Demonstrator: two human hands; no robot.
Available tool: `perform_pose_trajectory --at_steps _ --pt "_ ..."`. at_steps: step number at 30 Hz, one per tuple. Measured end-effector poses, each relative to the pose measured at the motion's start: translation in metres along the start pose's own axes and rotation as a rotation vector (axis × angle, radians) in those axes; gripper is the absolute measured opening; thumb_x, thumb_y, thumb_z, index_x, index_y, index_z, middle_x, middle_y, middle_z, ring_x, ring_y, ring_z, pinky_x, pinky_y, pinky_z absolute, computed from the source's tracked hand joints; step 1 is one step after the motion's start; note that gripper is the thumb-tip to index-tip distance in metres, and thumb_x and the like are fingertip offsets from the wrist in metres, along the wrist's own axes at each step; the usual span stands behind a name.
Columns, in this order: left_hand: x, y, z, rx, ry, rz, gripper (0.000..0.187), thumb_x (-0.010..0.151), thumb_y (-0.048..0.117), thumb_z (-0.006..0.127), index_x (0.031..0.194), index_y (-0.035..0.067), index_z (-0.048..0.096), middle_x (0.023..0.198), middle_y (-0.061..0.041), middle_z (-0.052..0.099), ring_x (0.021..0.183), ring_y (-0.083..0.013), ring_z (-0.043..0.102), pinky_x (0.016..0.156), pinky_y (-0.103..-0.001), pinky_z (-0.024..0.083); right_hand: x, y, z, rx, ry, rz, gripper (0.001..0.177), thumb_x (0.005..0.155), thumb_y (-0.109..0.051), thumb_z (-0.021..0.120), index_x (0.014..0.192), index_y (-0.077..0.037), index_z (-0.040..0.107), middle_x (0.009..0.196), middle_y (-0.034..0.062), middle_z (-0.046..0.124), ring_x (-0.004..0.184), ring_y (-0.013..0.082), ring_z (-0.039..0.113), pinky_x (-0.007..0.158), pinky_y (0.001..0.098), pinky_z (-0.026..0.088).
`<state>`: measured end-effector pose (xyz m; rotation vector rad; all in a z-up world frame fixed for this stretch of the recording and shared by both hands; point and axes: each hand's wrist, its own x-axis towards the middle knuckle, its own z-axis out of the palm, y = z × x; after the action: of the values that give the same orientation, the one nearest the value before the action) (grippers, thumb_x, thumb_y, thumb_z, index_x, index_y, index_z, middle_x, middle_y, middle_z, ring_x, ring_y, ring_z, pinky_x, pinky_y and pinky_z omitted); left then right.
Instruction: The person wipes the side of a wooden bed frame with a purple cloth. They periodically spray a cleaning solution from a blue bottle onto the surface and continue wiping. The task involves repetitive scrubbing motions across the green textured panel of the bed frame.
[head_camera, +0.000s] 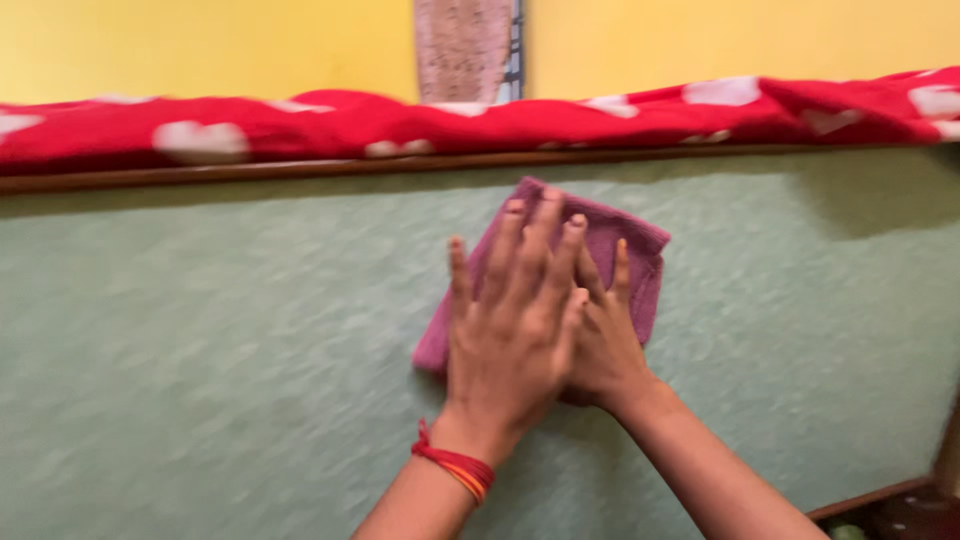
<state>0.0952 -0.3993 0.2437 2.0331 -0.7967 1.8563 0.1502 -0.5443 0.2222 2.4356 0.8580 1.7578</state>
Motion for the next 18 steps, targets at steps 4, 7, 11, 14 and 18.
perform_pose_trajectory --at_steps 4,7,11,14,18 --pt "0.039 0.044 0.073 0.078 -0.036 0.088 0.055 0.107 0.033 0.050 0.157 0.012 0.046 0.169 -0.003 0.034 0.159 -0.0198 0.026 0.131 -0.047 0.009 -0.020 0.092 -0.016 -0.157 0.066 -0.057 0.080 0.094 -0.051 0.054 0.161 -0.012 0.036 0.174 0.0095 0.016 0.164 0.0318 0.002 0.126 0.0650 -0.005" --pt "0.061 0.090 0.131 0.073 0.020 0.098 0.057 0.106 0.036 0.048 0.157 0.012 0.047 0.169 -0.001 0.035 0.158 -0.0187 0.026 0.130 -0.045 0.011 -0.043 0.167 -0.034 -0.137 0.008 0.013 0.080 0.092 -0.045 0.053 0.163 -0.012 0.035 0.175 0.0131 0.015 0.165 0.0327 0.002 0.128 0.0637 -0.005" --pt "0.086 0.159 0.206 -0.150 -0.001 0.128 0.063 0.106 0.047 0.044 0.155 0.007 0.047 0.168 -0.005 0.036 0.158 -0.0204 0.026 0.130 -0.046 0.014 -0.086 0.251 -0.050 -0.049 0.047 0.073 0.096 0.084 -0.053 0.061 0.162 -0.007 0.029 0.172 0.0194 0.012 0.160 0.0375 -0.002 0.124 0.0640 -0.007" --pt "0.103 0.215 0.265 -0.185 0.025 0.178 0.067 0.103 0.052 0.042 0.154 0.009 0.048 0.165 -0.004 0.041 0.158 -0.0192 0.030 0.133 -0.044 0.016 -0.133 0.312 -0.051 -0.072 0.067 0.182 0.103 0.080 -0.053 0.067 0.161 -0.006 0.026 0.170 0.0207 0.012 0.158 0.0392 -0.004 0.123 0.0625 -0.008" --pt "0.092 0.284 0.333 -0.290 -0.012 0.185 0.061 0.107 0.050 0.040 0.156 0.015 0.050 0.164 -0.002 0.046 0.158 -0.0175 0.037 0.137 -0.039 0.018 -0.215 0.381 -0.034 0.051 0.170 0.448 0.096 0.091 -0.045 0.066 0.164 -0.003 0.021 0.172 0.0267 0.004 0.158 0.0426 -0.005 0.127 0.0571 -0.003"
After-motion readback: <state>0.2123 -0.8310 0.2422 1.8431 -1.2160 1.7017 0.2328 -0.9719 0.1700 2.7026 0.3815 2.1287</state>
